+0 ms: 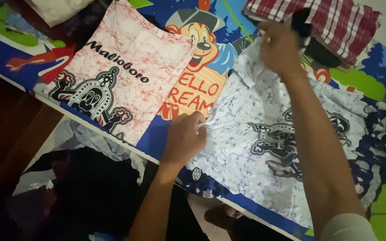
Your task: The person folds a white patterned shirt on a bed, smoothing and aligning the edges before folding it into a compact rectangle. They then pick up a black shirt and begin folding it in the same manner.
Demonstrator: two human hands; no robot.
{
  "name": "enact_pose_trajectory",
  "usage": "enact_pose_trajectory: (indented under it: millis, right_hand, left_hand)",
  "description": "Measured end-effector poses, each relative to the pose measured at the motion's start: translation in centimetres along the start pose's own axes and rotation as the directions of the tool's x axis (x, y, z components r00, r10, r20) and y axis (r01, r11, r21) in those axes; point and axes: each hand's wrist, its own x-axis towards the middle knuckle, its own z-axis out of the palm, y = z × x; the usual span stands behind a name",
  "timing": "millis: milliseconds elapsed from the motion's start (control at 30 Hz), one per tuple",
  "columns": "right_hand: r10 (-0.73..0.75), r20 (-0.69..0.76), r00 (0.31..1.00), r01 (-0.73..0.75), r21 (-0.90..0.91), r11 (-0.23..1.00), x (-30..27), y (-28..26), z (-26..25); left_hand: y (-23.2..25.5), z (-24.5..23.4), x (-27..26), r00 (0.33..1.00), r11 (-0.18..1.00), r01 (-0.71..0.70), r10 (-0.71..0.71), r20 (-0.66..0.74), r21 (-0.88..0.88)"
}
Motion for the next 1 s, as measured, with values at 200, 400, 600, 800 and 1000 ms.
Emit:
enact_pose_trajectory:
  millis: [200,400,600,800,1000]
  right_hand:
    - [0.573,0.571,0.588,-0.268,-0.531,0.804,1.3,-6.3,0.9]
    - [0.460,0.413,0.786,-0.245,-0.476,0.845,0.2,-1.8,2.7]
    - [0.668,0.140,0.731,-0.671,0.321,0.668,2.4,2.5,10.1]
    - [0.447,0.001,0.895,-0.431,0.264,0.863,-3.6,-3.5,9.3]
    - [0.407,-0.111,0.907,-0.421,-0.284,0.861,-21.6,-16.5,-8.6]
  left_hand:
    - [1.6,-0.4,0.3,0.982,0.993,-0.116,0.111,-0.150,-0.023]
    - [0.3,-2.8,0.7,0.992,0.992,-0.077,0.086,-0.090,0.100]
    - [-1.9,-2.8,5.4,0.965,0.983,0.181,-0.168,-0.203,0.043]
    - [-2.0,-1.7,2.7,0.849,0.969,-0.167,0.235,-0.474,0.180]
    - [0.1,-2.2,-7.7,0.932,0.918,0.141,0.003,-0.362,0.371]
